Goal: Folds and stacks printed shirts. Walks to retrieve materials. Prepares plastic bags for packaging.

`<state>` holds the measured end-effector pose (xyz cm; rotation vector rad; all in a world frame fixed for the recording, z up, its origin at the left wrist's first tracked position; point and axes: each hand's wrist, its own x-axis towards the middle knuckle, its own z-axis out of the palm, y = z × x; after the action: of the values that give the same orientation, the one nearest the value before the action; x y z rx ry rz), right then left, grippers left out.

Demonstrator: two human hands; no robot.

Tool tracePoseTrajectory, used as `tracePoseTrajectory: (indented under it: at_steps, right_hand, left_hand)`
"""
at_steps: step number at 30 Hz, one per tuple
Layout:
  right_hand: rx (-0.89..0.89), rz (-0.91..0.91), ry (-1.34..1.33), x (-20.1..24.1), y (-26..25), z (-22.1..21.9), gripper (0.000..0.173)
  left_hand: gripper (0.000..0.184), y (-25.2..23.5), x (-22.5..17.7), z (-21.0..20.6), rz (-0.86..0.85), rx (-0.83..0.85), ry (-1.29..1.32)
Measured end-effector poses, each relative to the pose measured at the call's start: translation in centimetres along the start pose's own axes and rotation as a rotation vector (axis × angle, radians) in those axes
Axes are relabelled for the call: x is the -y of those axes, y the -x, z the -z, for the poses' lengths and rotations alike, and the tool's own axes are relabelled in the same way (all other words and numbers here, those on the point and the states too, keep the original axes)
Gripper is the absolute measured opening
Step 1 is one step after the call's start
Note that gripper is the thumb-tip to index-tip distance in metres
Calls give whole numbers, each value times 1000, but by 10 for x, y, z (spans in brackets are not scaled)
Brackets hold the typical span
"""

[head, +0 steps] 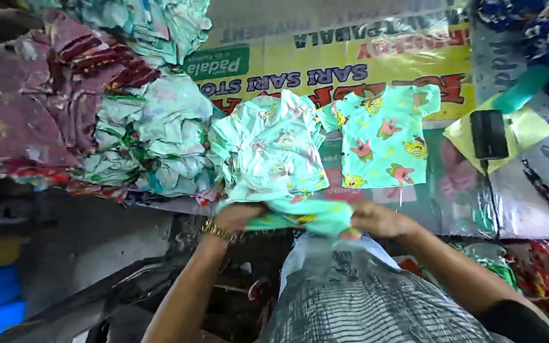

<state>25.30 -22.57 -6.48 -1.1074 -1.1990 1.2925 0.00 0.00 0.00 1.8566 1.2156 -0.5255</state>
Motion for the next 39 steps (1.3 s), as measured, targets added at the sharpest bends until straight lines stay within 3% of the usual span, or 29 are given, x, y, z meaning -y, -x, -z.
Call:
tracePoseTrajectory:
  at_steps: [1, 2, 3, 5, 7, 9, 11, 12, 13, 14, 16, 18, 19, 21, 23, 25, 27, 28, 29, 31, 33, 35, 39]
  right_hand:
    - [-139, -133, 87, -7, 6, 24, 27]
    - [-295, -255, 122, -13, 8, 45, 28]
    - [-452, -328, 121, -18, 9, 60, 27]
    - [-648, -342, 138, -10, 1, 78, 22]
    - [-717, -188, 226, 21, -20, 84, 22]
    - [-760, 111, 303, 72, -39, 84, 28]
    - [-720, 447, 403, 117, -39, 78, 54]
    - [-716, 529, 507, 123, -35, 68, 64]
    - [-749, 514, 654, 117, -36, 50, 60]
    - [-700, 440, 812, 98, -42, 34, 46]
    - [-158, 71, 1190, 49, -58, 19, 27]
    - [474, -424, 1184, 11, -78, 21, 29]
    - [610, -507, 1139, 10, -87, 28, 33]
    - [447, -370, 1128, 43, -90, 45, 29]
    - [50, -13, 1193, 103, -91, 55, 23]
    - [-364, 350, 1169, 151, -85, 52, 34]
    - [-761, 577, 1186, 141, -89, 37, 42]
    - [-791, 526, 1264, 116, -95, 32, 43]
    - [-689, 476, 1302, 82, -104, 31, 38]
    - [-146, 56, 1393, 16, -111, 40, 18]
    - [206, -289, 1354, -16, -113, 59, 13]
    - [180, -257, 1268, -15, -94, 78, 13]
    - [-139, 165, 983, 23, -66, 94, 18]
  left_hand:
    - [10, -2, 11, -2, -131, 151, 133]
    - [11, -1, 23, 1, -239, 225, 349]
    - [20, 4, 34, 9, -306, 173, 541]
    - [18, 11, 42, 32, -388, -161, 737]
    - [14, 20, 33, 54, -529, -464, 715]
    - [29, 42, 12, 69, -775, -722, 631]
    - [39, 70, 5, 73, -990, -1069, 478]
    - [36, 79, 7, 68, -1020, -1228, 363]
    - [30, 81, 11, 58, -934, -1317, 207]
    - [26, 75, 20, 47, -765, -1242, -9]
    - [29, 34, 51, 43, -524, -660, -436]
    - [30, -17, 89, 48, -398, -141, -603]
    - [27, -26, 95, 57, -369, -48, -600]
    - [21, -7, 94, 83, -439, -226, -547]
    - [24, 28, 72, 113, -538, -573, -470]
    - [31, 61, 44, 118, -644, -956, -280]
    - [31, 58, 28, 95, -720, -1342, -122]
    - [29, 40, 28, 77, -702, -1393, -156]
    - [23, 17, 35, 59, -666, -1307, -287]
    - [16, -29, 63, 36, -480, -800, -594]
    - [19, -57, 91, 30, -361, -551, -662]
    - [17, -47, 104, 34, -370, -593, -502]
    - [23, -1, 87, 43, -526, -854, -40]
